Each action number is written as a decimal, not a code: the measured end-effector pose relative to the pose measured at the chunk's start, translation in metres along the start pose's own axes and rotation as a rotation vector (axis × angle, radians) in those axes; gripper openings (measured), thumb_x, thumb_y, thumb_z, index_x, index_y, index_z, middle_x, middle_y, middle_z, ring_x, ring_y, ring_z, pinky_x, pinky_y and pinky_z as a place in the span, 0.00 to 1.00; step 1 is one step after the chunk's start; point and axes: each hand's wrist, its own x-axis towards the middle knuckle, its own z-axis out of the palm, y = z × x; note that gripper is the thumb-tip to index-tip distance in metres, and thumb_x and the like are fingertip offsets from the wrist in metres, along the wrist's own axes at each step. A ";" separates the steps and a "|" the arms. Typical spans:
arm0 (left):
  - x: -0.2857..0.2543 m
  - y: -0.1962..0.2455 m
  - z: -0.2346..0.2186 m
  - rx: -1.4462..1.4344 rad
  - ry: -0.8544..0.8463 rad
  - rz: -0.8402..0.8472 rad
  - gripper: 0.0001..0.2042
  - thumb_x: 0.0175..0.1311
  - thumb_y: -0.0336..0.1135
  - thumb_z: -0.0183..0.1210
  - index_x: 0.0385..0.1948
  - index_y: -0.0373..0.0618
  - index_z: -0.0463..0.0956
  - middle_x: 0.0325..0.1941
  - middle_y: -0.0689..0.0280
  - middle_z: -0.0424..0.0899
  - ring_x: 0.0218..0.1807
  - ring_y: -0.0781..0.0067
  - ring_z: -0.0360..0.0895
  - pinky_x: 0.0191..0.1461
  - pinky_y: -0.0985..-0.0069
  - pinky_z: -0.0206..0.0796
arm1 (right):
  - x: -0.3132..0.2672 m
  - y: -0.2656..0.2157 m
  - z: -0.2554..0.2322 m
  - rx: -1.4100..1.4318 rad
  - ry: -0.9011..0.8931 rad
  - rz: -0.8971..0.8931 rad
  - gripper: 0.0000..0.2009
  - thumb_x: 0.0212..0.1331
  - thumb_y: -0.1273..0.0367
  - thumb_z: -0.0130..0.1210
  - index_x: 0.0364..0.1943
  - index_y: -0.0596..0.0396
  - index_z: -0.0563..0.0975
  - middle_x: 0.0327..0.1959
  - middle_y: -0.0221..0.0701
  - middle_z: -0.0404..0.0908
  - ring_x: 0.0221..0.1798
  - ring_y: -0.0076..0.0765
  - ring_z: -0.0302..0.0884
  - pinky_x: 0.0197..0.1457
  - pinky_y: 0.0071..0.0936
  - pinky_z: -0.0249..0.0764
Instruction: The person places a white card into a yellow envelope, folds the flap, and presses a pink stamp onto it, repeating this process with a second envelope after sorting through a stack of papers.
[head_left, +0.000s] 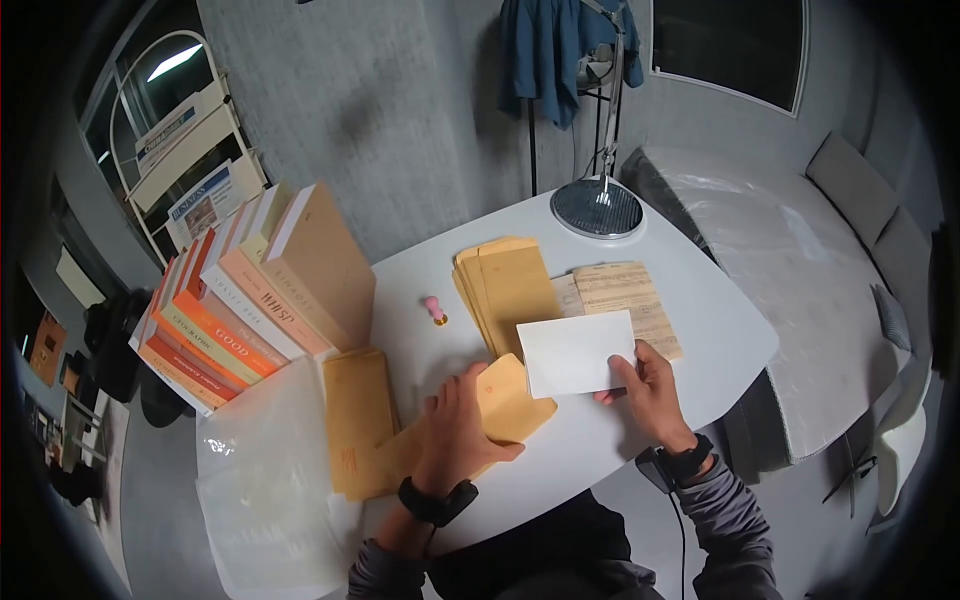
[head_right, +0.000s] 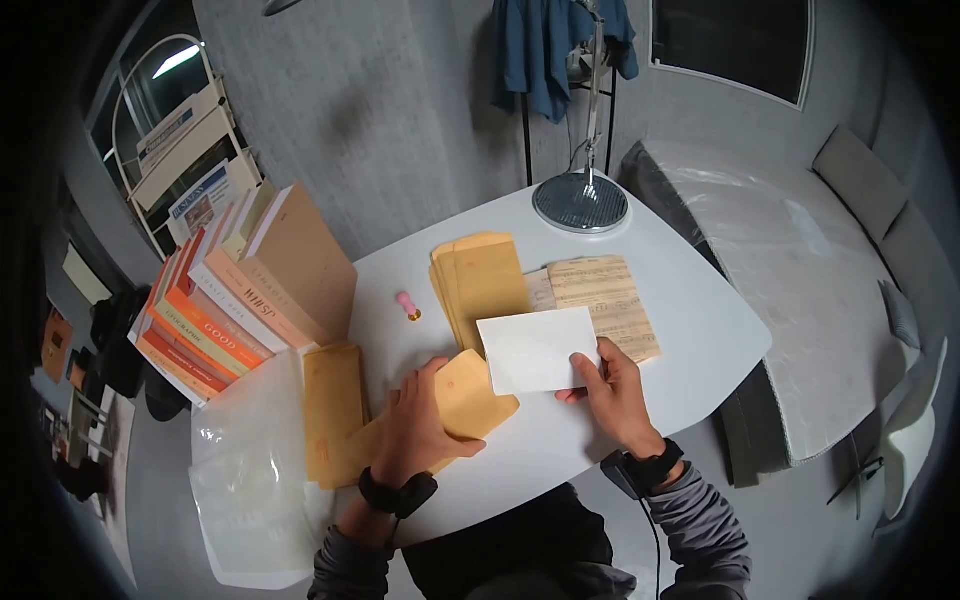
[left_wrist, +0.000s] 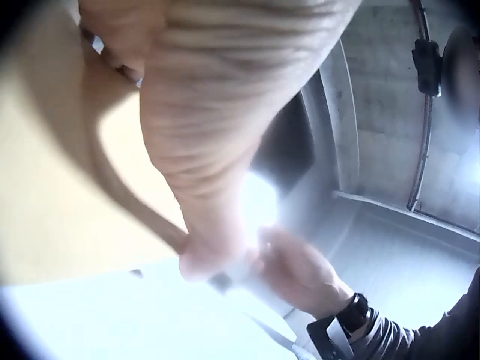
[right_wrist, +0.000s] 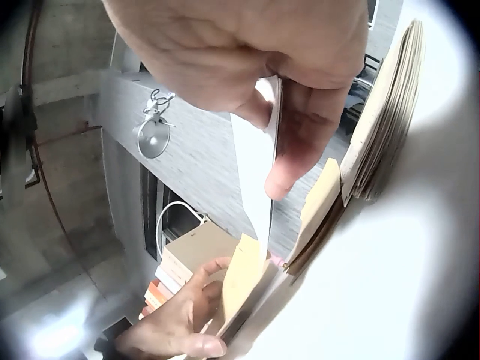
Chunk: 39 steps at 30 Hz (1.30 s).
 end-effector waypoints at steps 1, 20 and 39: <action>0.000 0.000 0.001 0.002 0.004 0.003 0.55 0.27 0.48 0.78 0.67 0.47 0.57 0.49 0.57 0.71 0.54 0.55 0.70 0.56 0.58 0.58 | 0.000 0.000 -0.001 -0.018 -0.002 0.015 0.11 0.72 0.70 0.50 0.48 0.67 0.73 0.37 0.37 0.81 0.31 0.30 0.84 0.33 0.21 0.81; -0.002 -0.009 0.010 0.002 -0.021 -0.027 0.55 0.27 0.50 0.78 0.65 0.44 0.57 0.55 0.56 0.68 0.59 0.54 0.67 0.61 0.58 0.54 | 0.008 -0.017 -0.021 -0.184 -0.174 0.153 0.13 0.72 0.69 0.51 0.50 0.68 0.75 0.36 0.36 0.83 0.29 0.29 0.85 0.31 0.19 0.82; -0.003 -0.002 0.008 -0.008 -0.029 0.035 0.53 0.30 0.50 0.76 0.64 0.41 0.58 0.59 0.56 0.69 0.61 0.55 0.64 0.65 0.56 0.51 | 0.031 -0.039 -0.023 -0.349 -0.449 0.327 0.13 0.71 0.69 0.52 0.49 0.68 0.77 0.35 0.37 0.84 0.29 0.28 0.85 0.32 0.19 0.83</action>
